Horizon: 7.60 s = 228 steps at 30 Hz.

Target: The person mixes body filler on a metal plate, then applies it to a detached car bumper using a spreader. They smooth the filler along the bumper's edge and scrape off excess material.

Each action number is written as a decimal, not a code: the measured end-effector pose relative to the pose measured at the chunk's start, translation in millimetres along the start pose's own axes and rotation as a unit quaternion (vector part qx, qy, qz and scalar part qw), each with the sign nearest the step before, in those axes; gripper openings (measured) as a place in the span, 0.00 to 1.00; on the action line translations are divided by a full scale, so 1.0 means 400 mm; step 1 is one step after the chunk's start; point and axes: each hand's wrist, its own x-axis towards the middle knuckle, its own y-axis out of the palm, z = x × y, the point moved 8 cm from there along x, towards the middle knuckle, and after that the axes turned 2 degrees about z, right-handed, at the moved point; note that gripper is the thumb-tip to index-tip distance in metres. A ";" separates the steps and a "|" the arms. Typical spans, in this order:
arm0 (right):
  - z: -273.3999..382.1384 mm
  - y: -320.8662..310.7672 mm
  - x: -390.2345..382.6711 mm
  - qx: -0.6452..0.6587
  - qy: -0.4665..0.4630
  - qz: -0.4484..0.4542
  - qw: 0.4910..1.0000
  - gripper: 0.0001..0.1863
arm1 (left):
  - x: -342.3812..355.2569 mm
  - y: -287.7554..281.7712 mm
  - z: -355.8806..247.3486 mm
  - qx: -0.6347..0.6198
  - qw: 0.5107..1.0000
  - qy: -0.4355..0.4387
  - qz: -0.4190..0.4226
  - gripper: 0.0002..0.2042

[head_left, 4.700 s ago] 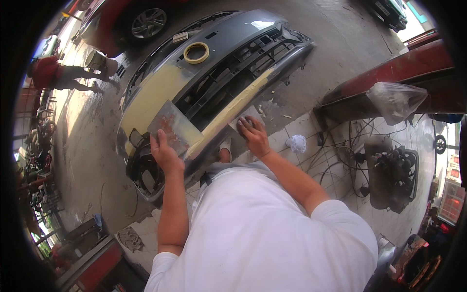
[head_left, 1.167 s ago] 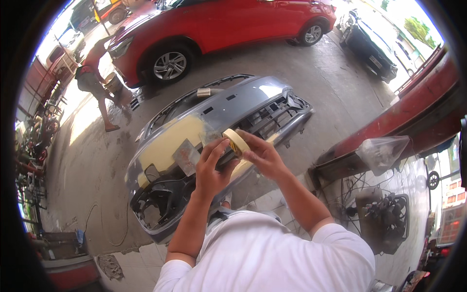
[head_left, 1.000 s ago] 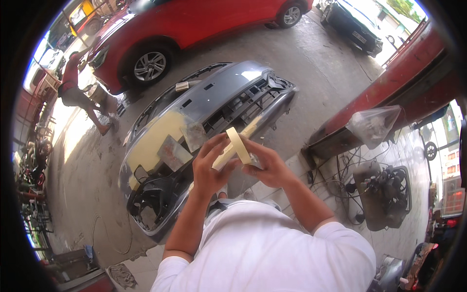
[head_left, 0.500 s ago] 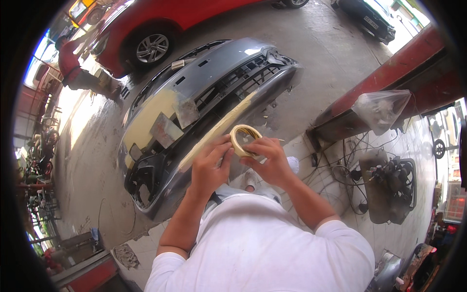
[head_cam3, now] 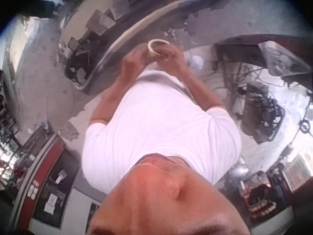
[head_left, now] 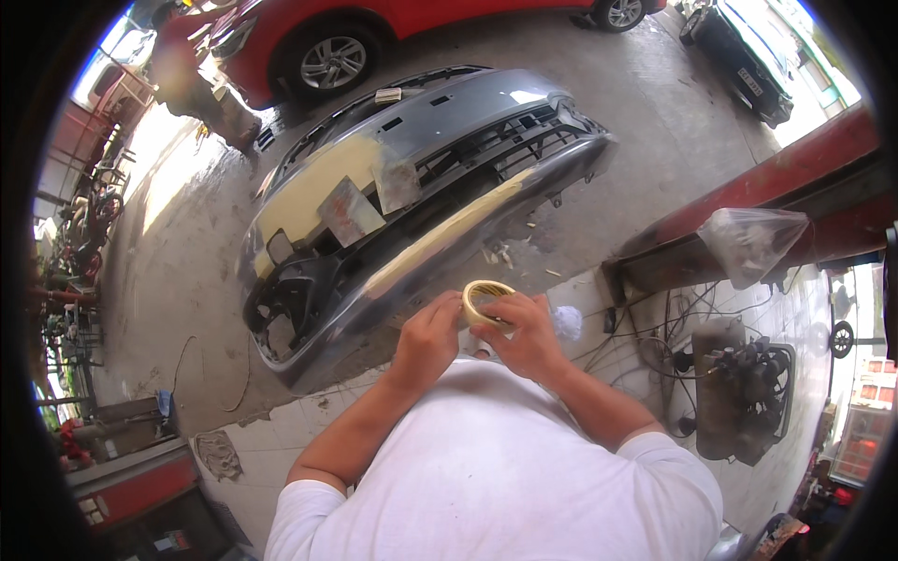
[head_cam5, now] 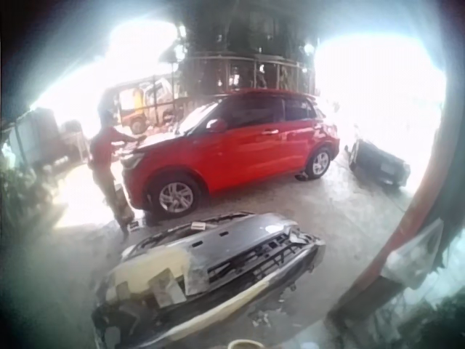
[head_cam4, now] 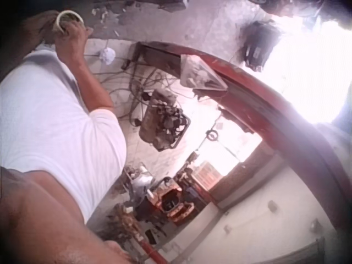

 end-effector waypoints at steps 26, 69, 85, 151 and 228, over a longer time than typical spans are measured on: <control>0.292 0.306 0.172 0.326 0.111 0.026 0.938 0.23 | -0.297 -0.510 0.549 -0.443 0.867 -0.214 0.072 0.19; 0.700 0.185 0.501 -0.191 -0.533 0.191 0.802 0.06 | -0.706 -1.209 0.325 0.075 0.758 -0.371 -0.531 0.47; 0.952 0.266 0.364 -0.178 -0.710 0.164 0.661 0.13 | -0.152 -0.840 -0.017 0.160 0.879 -0.150 -0.424 0.11; 0.390 0.209 0.030 -0.009 -0.101 -0.066 0.993 0.04 | 0.021 -0.402 0.206 -0.094 0.954 -0.074 0.275 0.06; -0.526 -0.119 0.621 -0.490 0.139 -0.175 0.843 0.06 | 0.710 0.668 0.567 0.087 0.935 0.169 0.301 0.11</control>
